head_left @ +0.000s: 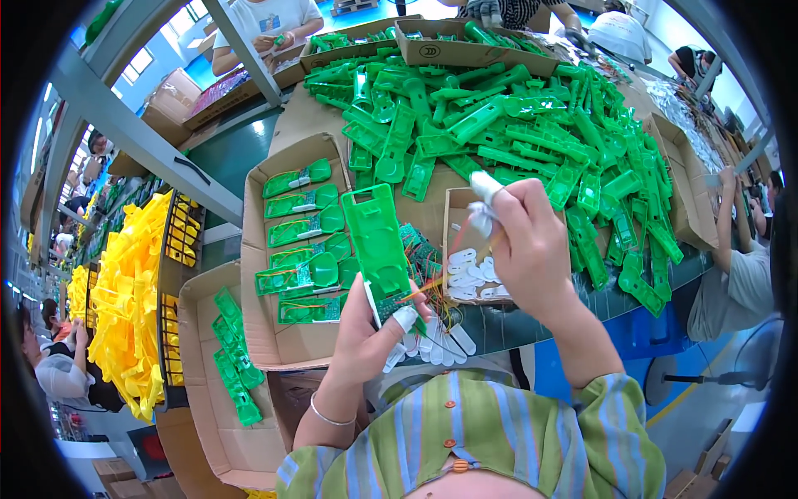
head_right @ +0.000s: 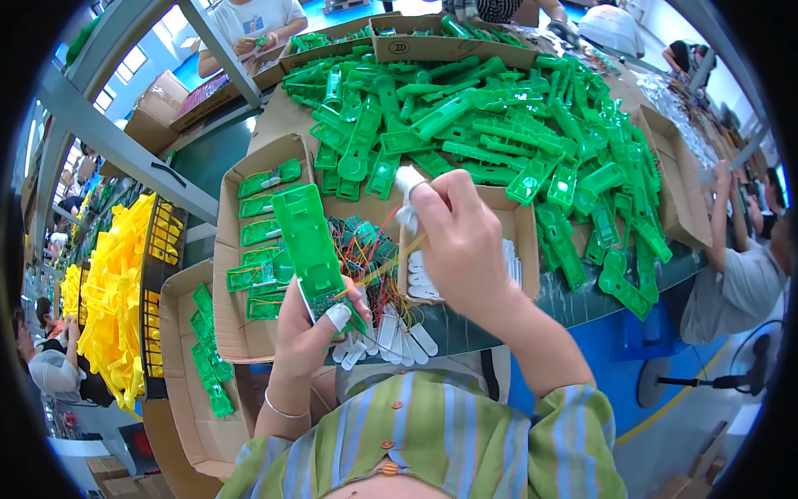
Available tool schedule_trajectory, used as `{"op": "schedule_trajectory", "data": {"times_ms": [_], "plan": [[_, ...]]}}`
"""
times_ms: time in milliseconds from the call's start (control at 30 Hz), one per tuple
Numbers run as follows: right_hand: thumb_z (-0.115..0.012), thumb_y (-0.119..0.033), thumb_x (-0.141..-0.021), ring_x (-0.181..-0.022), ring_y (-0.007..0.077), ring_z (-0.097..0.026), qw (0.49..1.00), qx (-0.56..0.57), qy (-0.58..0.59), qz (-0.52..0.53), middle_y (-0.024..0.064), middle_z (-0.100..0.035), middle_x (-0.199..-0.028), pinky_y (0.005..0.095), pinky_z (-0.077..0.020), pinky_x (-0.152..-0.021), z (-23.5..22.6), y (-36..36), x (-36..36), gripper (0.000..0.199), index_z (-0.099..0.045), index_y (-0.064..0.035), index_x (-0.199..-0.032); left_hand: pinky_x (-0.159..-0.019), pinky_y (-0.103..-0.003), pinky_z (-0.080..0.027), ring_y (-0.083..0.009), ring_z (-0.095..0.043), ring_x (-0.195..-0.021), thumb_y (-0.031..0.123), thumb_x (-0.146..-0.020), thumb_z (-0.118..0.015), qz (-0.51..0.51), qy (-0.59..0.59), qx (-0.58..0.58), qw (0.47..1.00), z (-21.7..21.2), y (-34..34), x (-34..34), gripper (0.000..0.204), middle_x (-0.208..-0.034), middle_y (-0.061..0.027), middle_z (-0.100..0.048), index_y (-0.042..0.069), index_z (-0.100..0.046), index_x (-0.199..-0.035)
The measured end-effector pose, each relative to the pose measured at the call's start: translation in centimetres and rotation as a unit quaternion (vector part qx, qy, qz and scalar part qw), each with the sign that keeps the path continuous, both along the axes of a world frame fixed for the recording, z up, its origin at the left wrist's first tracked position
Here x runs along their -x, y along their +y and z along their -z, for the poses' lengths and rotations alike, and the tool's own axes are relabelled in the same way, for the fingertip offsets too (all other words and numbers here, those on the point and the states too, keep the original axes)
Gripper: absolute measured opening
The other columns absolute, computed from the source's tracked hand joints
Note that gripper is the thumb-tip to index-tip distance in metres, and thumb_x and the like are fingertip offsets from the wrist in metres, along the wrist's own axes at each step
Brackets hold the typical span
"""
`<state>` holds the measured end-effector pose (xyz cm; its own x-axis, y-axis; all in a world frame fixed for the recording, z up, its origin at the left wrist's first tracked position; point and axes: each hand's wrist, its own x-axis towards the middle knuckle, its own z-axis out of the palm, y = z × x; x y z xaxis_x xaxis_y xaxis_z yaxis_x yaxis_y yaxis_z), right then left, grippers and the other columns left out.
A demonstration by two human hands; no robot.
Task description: The person is assembling electronic components by inserting circuit boards with wires into green plastic housings on a factory production line.
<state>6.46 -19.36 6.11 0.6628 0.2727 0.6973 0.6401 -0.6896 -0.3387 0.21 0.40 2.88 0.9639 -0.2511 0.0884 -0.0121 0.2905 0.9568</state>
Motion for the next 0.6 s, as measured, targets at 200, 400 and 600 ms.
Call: {"op": "schedule_trajectory", "data": {"times_ms": [200, 400, 600], "plan": [[-0.054, -0.006, -0.082, -0.062, 0.0193, -0.058, 0.909, -0.27, 0.226, -0.224, 0.0102, -0.055, -0.076, 0.0283, -0.0442, -0.054, 1.4, 3.3, 4.7, 0.019, -0.046, 0.0026, -0.097, -0.073, -0.026, -0.045, -0.0121, -0.053, -0.085, -0.002, -0.081, -0.053, -0.093, -0.083, -0.064, 0.99, 0.7, -0.6, 0.4, 0.032, -0.096, -0.0069, -0.052, 0.001, -0.039, -0.11], [-0.05, -0.009, -0.085, -0.061, 0.0241, -0.06, 0.935, -0.219, 0.17, -0.219, 0.0132, -0.056, -0.077, 0.0302, -0.0452, -0.052, 2.9, 4.9, 5.2, 0.023, -0.041, 0.0029, -0.101, -0.076, -0.028, -0.042, -0.0154, -0.051, -0.086, -0.003, -0.078, -0.052, -0.144, -0.117, -0.12, 0.975, 1.4, -1.1, 0.9, 0.038, -0.096, -0.0081, -0.051, 0.001, -0.037, -0.113], [-0.055, -0.001, -0.07, -0.061, 0.0349, -0.057, 0.965, -0.098, 0.163, -0.182, 0.0165, -0.056, -0.08, 0.041, -0.0469, -0.054, 3.7, 4.8, 5.4, 0.031, -0.045, 0.0053, -0.098, -0.08, -0.031, -0.041, -0.0201, -0.051, -0.09, -0.006, -0.075, -0.051, -0.167, -0.163, -0.2, 0.952, 2.4, -1.3, 1.1, 0.045, -0.098, -0.0112, -0.049, 0.0, -0.033, -0.116]]}}
